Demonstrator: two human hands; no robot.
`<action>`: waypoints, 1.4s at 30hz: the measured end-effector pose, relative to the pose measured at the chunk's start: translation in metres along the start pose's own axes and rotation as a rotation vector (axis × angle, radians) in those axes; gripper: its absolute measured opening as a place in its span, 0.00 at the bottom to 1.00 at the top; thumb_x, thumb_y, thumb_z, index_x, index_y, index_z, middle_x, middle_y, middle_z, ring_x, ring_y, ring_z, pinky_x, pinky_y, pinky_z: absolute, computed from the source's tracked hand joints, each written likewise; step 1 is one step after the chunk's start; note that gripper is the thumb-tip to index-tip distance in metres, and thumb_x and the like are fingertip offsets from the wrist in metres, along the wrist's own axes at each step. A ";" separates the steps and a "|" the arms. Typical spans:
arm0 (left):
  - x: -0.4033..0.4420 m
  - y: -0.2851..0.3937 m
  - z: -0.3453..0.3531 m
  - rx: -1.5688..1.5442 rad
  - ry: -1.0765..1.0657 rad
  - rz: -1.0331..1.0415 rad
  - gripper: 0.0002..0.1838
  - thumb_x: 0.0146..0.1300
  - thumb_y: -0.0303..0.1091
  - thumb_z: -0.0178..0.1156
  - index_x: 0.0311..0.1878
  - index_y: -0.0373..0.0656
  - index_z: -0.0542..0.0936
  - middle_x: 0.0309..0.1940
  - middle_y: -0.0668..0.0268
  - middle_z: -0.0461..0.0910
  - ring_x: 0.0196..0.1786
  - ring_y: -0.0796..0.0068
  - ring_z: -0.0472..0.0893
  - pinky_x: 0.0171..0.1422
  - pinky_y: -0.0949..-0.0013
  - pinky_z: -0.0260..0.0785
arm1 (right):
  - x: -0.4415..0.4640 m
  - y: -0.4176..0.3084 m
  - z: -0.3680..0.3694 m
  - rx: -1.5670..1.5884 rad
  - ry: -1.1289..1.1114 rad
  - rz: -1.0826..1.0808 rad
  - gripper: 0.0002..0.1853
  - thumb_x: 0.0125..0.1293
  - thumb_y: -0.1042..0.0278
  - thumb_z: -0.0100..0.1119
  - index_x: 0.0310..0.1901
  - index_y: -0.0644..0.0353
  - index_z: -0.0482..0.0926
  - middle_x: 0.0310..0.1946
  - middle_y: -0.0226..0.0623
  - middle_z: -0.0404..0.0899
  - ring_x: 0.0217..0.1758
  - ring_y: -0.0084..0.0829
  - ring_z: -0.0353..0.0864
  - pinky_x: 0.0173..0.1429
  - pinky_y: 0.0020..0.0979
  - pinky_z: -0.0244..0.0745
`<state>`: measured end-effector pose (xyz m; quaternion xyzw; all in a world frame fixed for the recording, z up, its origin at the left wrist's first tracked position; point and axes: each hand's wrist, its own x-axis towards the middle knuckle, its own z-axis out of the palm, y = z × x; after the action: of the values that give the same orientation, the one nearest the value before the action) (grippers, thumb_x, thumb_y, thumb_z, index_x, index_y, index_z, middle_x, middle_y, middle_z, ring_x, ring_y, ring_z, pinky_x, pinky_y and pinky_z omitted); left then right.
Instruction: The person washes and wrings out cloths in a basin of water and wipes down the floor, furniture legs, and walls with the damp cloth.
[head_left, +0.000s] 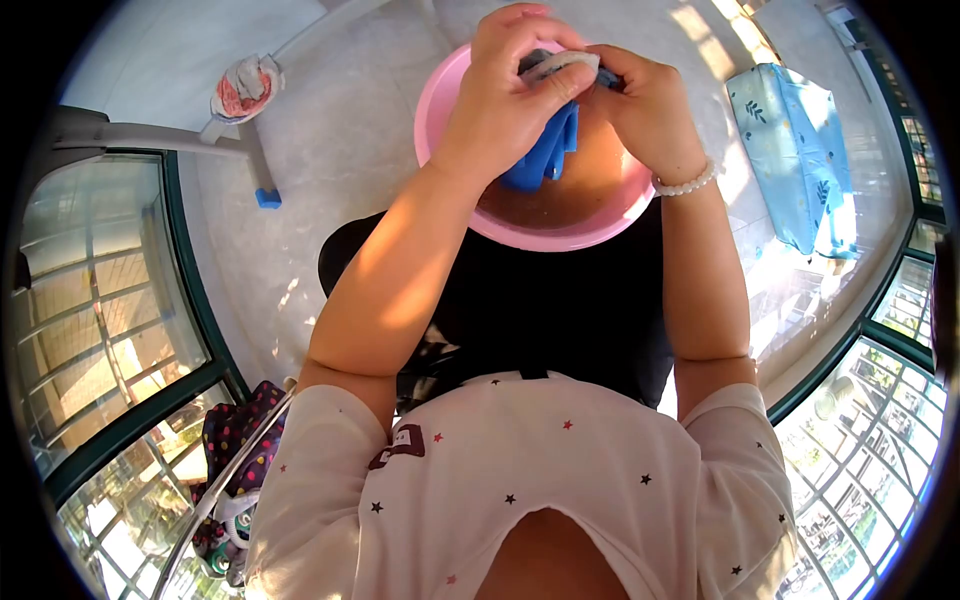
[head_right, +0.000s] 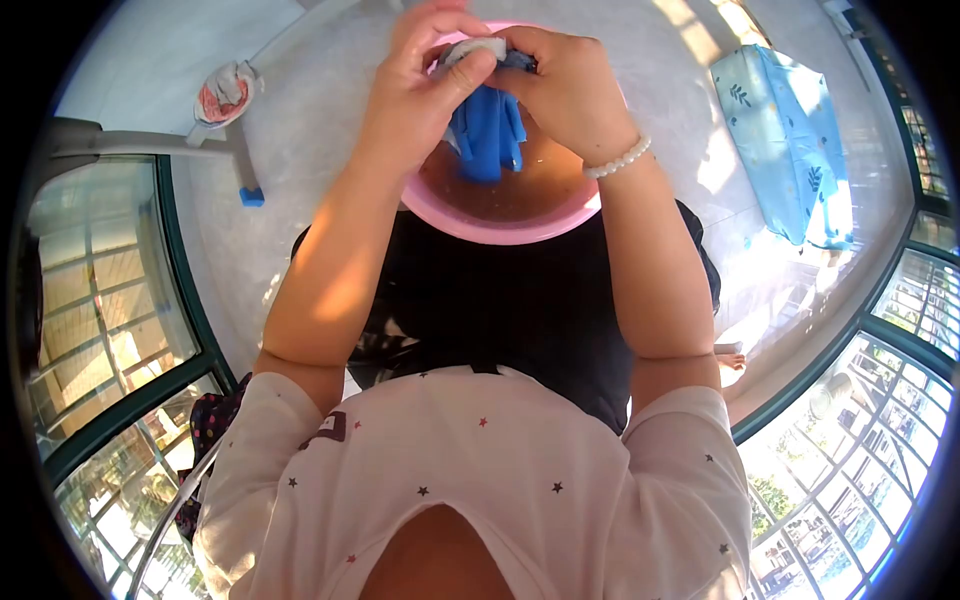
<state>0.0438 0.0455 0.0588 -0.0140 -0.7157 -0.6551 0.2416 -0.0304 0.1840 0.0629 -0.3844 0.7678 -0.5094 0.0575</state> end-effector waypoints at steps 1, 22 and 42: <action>0.000 -0.005 0.012 0.051 0.123 0.007 0.15 0.56 0.31 0.66 0.45 0.39 0.76 0.38 0.67 0.74 0.43 0.73 0.73 0.45 0.72 0.67 | 0.003 -0.001 0.004 0.049 0.074 0.014 0.15 0.54 0.73 0.64 0.44 0.62 0.80 0.19 0.34 0.78 0.18 0.21 0.76 0.23 0.23 0.70; -0.062 -0.086 0.014 -0.038 -0.271 -0.449 0.24 0.52 0.30 0.69 0.52 0.42 0.74 0.49 0.63 0.76 0.52 0.76 0.74 0.58 0.70 0.67 | -0.082 0.116 0.086 0.989 0.036 0.500 0.21 0.65 0.54 0.55 0.53 0.57 0.69 0.47 0.36 0.76 0.49 0.37 0.78 0.53 0.46 0.75; 0.015 -0.143 0.001 -0.385 -0.619 -1.367 0.14 0.66 0.41 0.54 0.50 0.44 0.72 0.30 0.67 0.75 0.34 0.72 0.78 0.42 0.67 0.72 | -0.039 0.081 0.102 -0.342 0.016 -0.708 0.05 0.31 0.65 0.60 0.14 0.48 0.74 0.22 0.20 0.70 0.35 0.29 0.69 0.40 0.40 0.61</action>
<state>-0.0182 0.0212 -0.0692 0.2067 -0.4737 -0.7378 -0.4342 0.0032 0.1489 -0.0642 -0.6256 0.6619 -0.3651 -0.1927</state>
